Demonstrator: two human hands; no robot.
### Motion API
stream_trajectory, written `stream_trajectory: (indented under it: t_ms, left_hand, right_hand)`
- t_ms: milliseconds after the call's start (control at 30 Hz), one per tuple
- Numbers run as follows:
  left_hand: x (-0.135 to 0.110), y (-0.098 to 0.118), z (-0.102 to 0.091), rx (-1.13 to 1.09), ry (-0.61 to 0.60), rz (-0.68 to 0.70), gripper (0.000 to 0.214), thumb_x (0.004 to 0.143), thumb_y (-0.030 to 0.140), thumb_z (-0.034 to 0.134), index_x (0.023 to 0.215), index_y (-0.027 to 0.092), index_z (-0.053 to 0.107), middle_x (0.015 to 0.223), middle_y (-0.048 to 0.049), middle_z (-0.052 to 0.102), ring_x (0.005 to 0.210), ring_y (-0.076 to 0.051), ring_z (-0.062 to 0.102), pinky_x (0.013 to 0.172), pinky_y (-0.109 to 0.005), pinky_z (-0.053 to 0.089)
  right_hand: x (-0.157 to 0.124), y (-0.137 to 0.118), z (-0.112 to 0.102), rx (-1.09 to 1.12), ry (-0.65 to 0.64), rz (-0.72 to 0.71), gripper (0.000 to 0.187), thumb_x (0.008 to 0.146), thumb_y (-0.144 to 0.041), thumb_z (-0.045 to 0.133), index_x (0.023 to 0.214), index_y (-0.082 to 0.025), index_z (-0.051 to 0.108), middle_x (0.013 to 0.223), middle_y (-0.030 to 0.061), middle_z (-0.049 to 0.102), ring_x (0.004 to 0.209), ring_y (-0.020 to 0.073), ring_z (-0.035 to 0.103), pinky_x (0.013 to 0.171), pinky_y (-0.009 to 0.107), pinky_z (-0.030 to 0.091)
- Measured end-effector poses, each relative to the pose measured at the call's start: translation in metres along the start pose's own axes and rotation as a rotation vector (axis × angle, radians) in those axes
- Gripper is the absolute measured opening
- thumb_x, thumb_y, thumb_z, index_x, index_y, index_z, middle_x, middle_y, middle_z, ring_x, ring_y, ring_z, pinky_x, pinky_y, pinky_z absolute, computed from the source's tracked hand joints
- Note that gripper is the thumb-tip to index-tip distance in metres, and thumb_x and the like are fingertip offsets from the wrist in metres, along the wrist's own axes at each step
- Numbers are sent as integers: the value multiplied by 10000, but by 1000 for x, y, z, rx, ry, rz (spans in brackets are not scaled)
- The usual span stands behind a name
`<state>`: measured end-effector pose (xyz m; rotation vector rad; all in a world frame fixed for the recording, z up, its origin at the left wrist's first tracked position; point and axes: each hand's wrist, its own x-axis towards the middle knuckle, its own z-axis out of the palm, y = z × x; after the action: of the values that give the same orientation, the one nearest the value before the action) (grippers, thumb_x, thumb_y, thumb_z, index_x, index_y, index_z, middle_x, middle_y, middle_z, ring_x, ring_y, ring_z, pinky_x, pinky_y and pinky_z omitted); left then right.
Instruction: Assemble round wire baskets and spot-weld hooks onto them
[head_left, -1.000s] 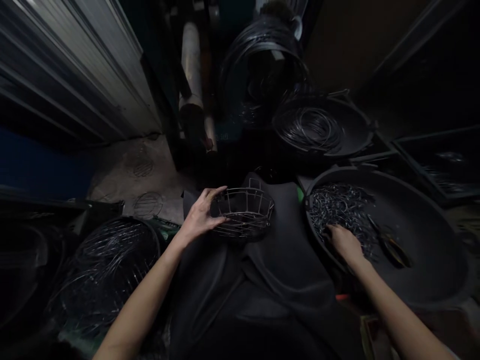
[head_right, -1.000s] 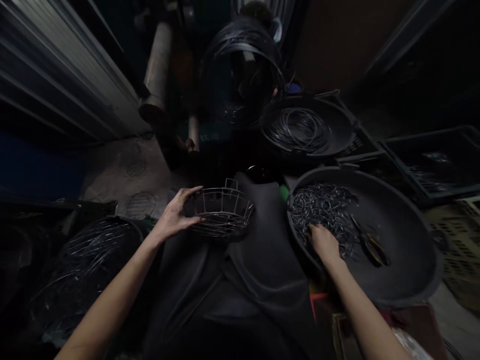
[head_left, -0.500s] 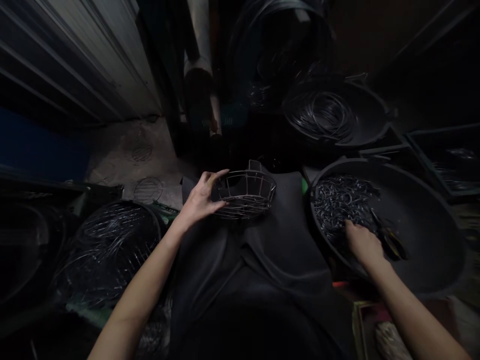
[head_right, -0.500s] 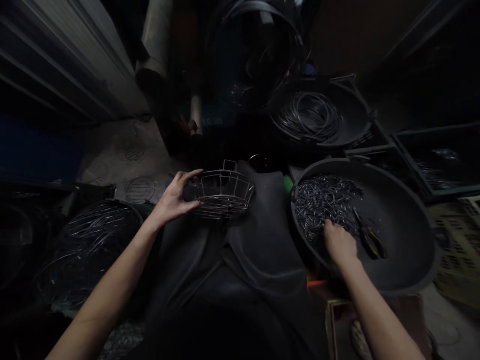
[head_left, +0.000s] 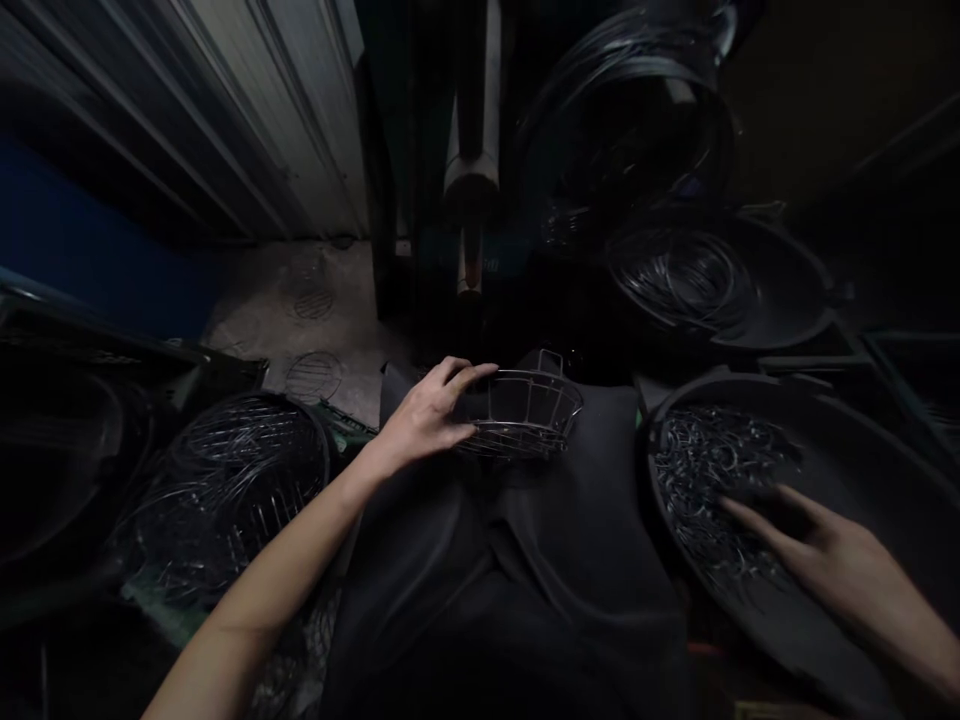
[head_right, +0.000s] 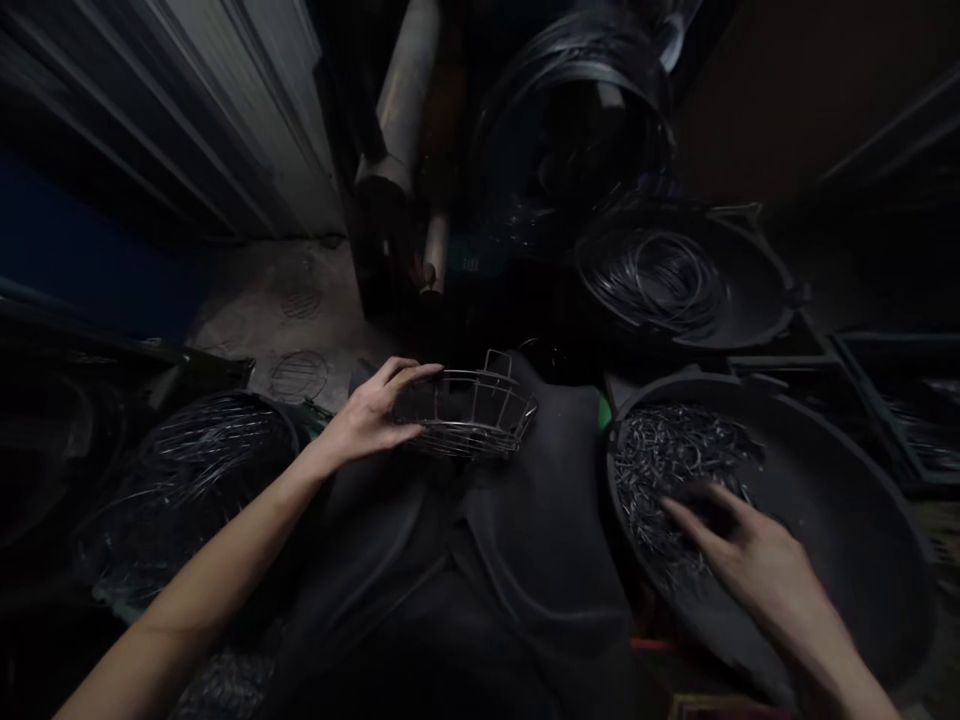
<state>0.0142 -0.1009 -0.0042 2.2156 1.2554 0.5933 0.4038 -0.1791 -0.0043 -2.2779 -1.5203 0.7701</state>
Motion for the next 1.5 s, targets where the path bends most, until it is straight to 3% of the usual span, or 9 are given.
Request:
stream_trajectory:
  t_ms: [167,333,533,700,833,1000,1133,1367,1500]
  left_hand:
    - [12,2,-5,71,67,33,709,694,107,615,1342,281,385,1203,-50,438,1086,-208,502,920,-339,462]
    - [17,-5,-6,102,92,31,716,700,94,604,1347,280,362,1224,-67,435,1127,-232,475,945,-388,448]
    - [18,-11,-9,96,110,-7,694,709,111,610,1339,277,370,1222,-68,428,1125,-235,481,941,-380,454]
    - [19,-16,-10,56,114,-49,654,720,116,606,1323,251,393,1224,-73,435,1099,-228,507,905,-360,480]
    - [19,-18,-7,42,121,-41,653,717,114,608,1317,255,393,1218,-70,438,1104,-226,504,924,-363,473]
    - [18,-18,-7,41,124,-19,656,722,115,606,1323,252,382,1218,-71,430,1122,-224,490,943,-365,459]
    - [16,-17,-11,40,110,-26,641,730,133,613,1318,260,390,1206,-67,435,1117,-222,495,926,-358,468]
    - [15,-21,-13,22,131,-51,630,738,147,611,1322,239,393,1221,-75,427,1130,-225,488,936,-366,463]
    - [16,-23,-15,16,157,-66,652,713,113,609,1314,256,401,1222,-66,424,1122,-225,493,937,-374,465]
  right_hand:
    - [1,-131,29,714,-425,-139,463,617,-457,753,967,-212,575,734,17,632,565,150,607,462,250,490]
    - [29,-180,66,741,-449,-352,293,712,-406,696,870,-164,648,680,5,619,517,103,561,469,227,487]
    - [41,-184,102,549,-116,-627,198,790,-335,631,922,-211,712,908,44,704,813,187,649,767,335,529]
    - [38,-184,96,644,-220,-504,209,771,-357,667,892,-190,702,654,-3,656,485,107,566,481,233,479]
    - [46,-189,98,667,-219,-489,200,767,-354,672,867,-182,695,676,-8,663,445,90,549,441,219,463]
    - [53,-181,118,425,41,-887,145,840,-247,595,932,-207,700,900,33,723,810,167,681,745,286,553]
    - [58,-168,120,114,111,-1190,250,871,-204,556,1099,-216,659,1049,45,704,905,165,683,786,263,556]
    - [63,-174,107,-136,48,-1400,364,903,-163,453,1240,-211,583,1168,66,645,892,158,685,771,253,550]
    - [67,-179,108,-214,134,-1496,392,898,-129,446,1256,-225,572,1172,67,642,772,128,685,674,223,535]
